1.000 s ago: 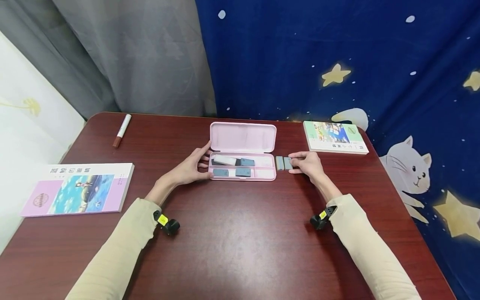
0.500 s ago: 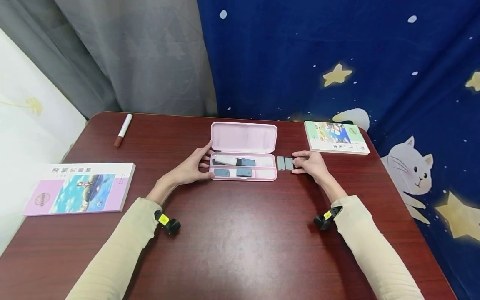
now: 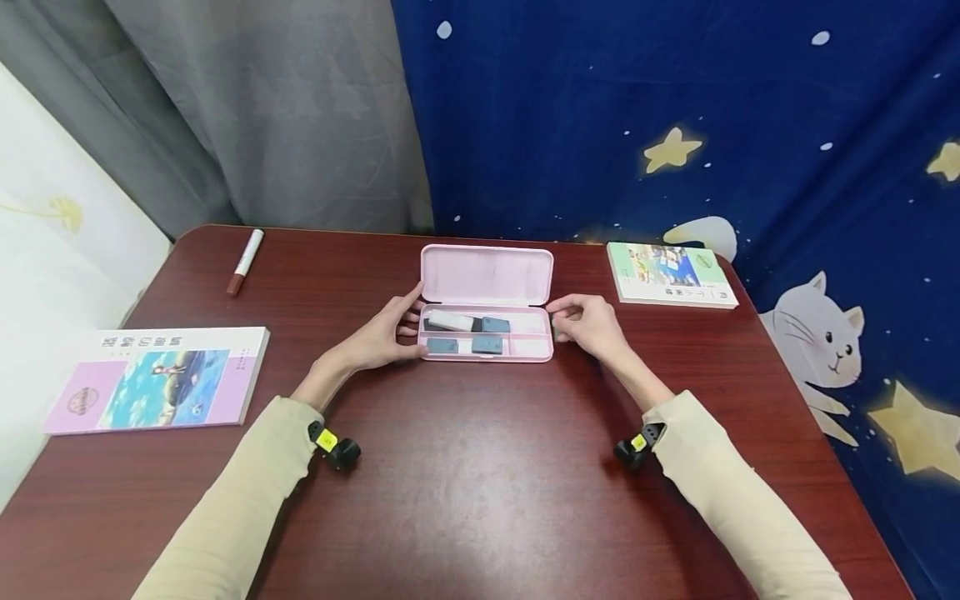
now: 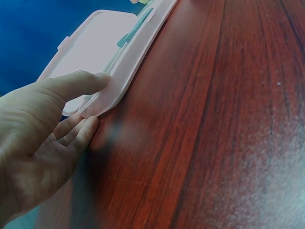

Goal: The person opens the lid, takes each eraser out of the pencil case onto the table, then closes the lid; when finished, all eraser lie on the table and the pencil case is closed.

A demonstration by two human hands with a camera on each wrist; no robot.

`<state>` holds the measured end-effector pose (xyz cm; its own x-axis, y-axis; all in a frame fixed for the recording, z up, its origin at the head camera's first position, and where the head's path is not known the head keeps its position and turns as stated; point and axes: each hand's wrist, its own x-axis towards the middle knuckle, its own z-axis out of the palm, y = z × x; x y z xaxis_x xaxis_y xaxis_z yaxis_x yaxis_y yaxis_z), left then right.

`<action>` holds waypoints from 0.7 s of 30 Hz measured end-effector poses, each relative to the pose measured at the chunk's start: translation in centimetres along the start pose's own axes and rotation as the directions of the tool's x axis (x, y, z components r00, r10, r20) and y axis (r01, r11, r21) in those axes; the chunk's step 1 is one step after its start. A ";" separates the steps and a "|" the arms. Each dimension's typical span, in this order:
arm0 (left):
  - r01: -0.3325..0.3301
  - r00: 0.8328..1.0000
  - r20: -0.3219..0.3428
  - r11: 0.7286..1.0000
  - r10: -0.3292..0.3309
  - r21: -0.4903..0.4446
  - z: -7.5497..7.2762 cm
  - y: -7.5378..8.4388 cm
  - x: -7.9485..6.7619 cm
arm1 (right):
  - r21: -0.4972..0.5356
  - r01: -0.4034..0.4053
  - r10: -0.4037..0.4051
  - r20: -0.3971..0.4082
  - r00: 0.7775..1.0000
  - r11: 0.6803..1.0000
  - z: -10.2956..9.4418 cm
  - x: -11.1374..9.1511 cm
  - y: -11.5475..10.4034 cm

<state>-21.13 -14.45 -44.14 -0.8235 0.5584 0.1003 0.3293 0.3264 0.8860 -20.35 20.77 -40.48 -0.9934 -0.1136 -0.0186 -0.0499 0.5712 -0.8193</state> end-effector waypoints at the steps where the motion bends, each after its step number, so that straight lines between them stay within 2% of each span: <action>1: 0.000 1.000 0.001 1.000 0.000 -0.002 0.0 -0.1 0.0 | -0.025 0.017 -0.017 0.006 1.000 1.000 0.3 0.1 -0.3; 6: 0.004 1.000 0.008 1.000 -0.004 -0.006 0.1 -0.1 0.1 | -0.125 0.124 -0.120 0.039 0.992 0.984 1.8 0.7 -1.3; 8: 0.004 1.000 0.010 1.000 -0.004 -0.007 0.1 0.1 0.2 | -0.122 0.158 -0.152 0.055 0.987 0.980 2.2 1.1 -1.6; 13: 0.011 1.000 0.007 1.000 -0.011 -0.001 0.0 0.2 0.1 | -0.103 0.198 -0.188 0.094 0.978 0.975 3.5 2.0 -2.4; 21: 0.018 1.000 -0.001 0.999 -0.018 0.038 -0.1 -0.1 -0.2 | -0.148 0.244 -0.221 0.155 0.963 0.959 5.2 3.0 -3.1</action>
<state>-21.03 -14.64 -44.23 -0.8297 0.5518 0.0845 0.3317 0.3656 0.8696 -22.63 14.49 -40.99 -0.9294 -0.3616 0.0740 -0.3052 0.6401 -0.7051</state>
